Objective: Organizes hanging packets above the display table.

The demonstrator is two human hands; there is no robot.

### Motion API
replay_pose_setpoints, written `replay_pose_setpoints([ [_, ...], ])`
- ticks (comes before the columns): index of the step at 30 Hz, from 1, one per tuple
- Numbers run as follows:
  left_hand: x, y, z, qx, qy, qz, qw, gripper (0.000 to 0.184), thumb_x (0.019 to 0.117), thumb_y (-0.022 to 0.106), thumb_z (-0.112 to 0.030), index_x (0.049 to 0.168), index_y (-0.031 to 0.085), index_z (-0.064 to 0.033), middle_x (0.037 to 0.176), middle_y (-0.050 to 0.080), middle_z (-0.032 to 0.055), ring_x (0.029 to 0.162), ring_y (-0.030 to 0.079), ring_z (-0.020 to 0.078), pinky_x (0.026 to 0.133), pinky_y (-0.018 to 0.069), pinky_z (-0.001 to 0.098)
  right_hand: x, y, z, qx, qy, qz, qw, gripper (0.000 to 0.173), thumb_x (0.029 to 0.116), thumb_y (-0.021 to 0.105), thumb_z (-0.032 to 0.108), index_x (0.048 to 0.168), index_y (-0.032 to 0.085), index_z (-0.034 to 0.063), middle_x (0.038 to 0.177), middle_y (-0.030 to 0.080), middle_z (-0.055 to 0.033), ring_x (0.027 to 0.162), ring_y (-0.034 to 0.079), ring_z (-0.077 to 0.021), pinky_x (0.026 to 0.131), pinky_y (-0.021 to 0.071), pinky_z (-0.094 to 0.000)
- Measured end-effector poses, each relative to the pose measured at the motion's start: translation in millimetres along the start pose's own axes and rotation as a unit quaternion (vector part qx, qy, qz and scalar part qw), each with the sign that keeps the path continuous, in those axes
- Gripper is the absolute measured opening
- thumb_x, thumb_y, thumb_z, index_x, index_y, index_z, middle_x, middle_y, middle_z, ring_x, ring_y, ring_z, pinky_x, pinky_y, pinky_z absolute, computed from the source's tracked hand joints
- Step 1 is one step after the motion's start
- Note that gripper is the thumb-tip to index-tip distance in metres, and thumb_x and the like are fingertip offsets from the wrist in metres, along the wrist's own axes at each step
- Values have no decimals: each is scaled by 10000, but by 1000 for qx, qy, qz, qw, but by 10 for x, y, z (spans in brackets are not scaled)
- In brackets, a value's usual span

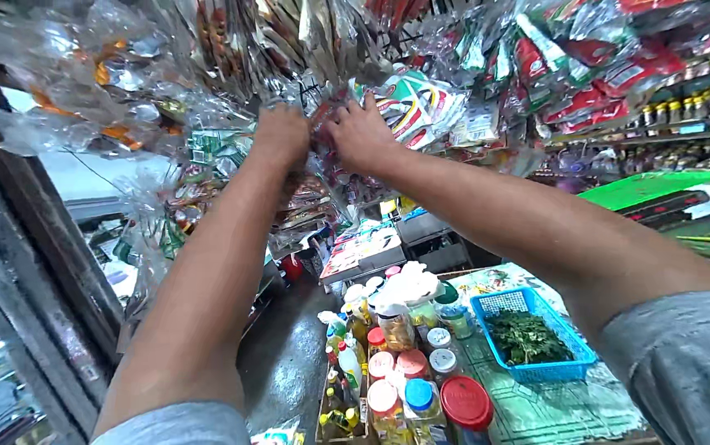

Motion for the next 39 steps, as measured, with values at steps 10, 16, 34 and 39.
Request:
replay_pose_setpoints([
  [10,261,462,241,39,-76,194,977,406,919,695,-306,1292,695,-144,1351,623,238,1336,493,498,1029,363,767,6,-189,-541,-13,48,-48,998,257,910,646,60,1149,702,-18,1293,638,-229,1300,522,-451,1025,370,-699],
  [16,267,468,405,21,-64,193,979,300,916,721,-253,1211,727,-197,1352,615,226,1334,490,491,997,366,781,65,-207,-793,1,83,-59,995,400,867,675,54,1266,650,44,1287,645,-195,1292,536,-425,1030,376,-680],
  [34,214,556,159,31,-50,170,984,387,984,573,-427,1307,714,-267,1532,532,49,1511,312,404,1113,248,773,137,-256,-1086,52,119,-49,990,455,873,632,116,1328,633,111,1362,622,-186,1327,520,-430,1042,379,-688],
  [39,168,625,166,31,-32,132,990,452,935,621,-476,1326,698,-265,1542,521,51,1514,309,399,1138,244,744,1,-224,-870,16,11,-96,995,379,899,616,37,1272,648,97,1294,620,-237,1261,536,-474,1023,374,-700],
])
Point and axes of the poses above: each hand's wrist, its own x-axis towards the middle knuckle, its own y-axis out of the palm, z = x × y, the point moved 6 cm from there along x, towards the middle knuckle
